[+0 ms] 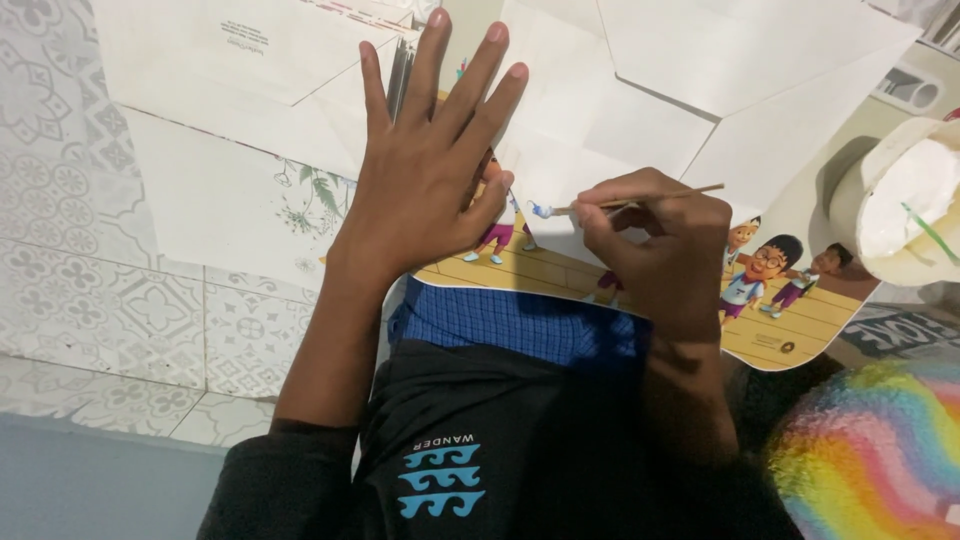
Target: Folding paper and applying glue to the edges using a small stick to assemble paper crafts.
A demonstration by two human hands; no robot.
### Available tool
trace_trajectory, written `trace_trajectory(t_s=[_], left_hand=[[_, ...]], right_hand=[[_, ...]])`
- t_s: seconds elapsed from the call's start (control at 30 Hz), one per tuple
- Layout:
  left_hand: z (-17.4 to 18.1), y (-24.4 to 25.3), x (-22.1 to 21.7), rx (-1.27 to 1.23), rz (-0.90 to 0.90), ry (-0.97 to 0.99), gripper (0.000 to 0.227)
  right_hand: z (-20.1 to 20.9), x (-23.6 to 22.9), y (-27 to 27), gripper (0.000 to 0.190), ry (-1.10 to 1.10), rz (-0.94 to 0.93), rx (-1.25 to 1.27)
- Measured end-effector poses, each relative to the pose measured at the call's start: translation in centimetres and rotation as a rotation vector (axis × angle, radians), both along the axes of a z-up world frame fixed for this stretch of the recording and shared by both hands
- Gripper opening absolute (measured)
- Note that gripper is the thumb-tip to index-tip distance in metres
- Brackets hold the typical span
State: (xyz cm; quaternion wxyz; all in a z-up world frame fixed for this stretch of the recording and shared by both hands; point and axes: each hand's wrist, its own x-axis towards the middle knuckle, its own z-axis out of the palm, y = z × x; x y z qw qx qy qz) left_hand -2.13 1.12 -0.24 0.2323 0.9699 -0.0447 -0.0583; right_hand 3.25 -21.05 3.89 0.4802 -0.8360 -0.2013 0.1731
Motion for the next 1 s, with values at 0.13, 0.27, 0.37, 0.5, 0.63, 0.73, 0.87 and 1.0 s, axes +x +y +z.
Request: trace_trajectory(t_s=[0.13, 0.27, 0.37, 0.5, 0.63, 0.73, 0.87, 1.0], left_hand=[[0.0, 0.0, 0.0, 0.007, -0.005, 0.01, 0.071], [0.0, 0.0, 0.0, 0.009, -0.004, 0.015, 0.071], [0.0, 0.0, 0.0, 0.017, -0.008, 0.012, 0.07], [0.0, 0.0, 0.0, 0.019, -0.005, 0.001, 0.071], [-0.1, 0.0, 0.0, 0.022, -0.004, 0.007, 0.074], [-0.1, 0.0, 0.1, 0.011, -0.004, 0.003, 0.072], [-0.2, 0.0, 0.0, 0.024, -0.01, 0.004, 0.075], [-0.2, -0.1, 0.0, 0.034, -0.002, 0.004, 0.074]], right_hand=[[-0.7, 0.1, 0.3, 0.011, -0.063, 0.022, 0.011], [-0.5, -0.1, -0.1, 0.008, -0.047, 0.053, -0.022], [-0.4, -0.1, -0.5, 0.011, -0.013, 0.059, -0.015], [-0.2, 0.0, 0.0, 0.008, -0.013, 0.018, 0.066], [-0.7, 0.0, 0.1, 0.009, -0.086, 0.037, 0.014], [-0.4, 0.0, -0.2, 0.008, 0.018, 0.022, -0.008], [0.1, 0.1, -0.4, 0.005, -0.009, 0.037, -0.005], [-1.0, 0.3, -0.7, 0.01, -0.046, 0.064, -0.008]])
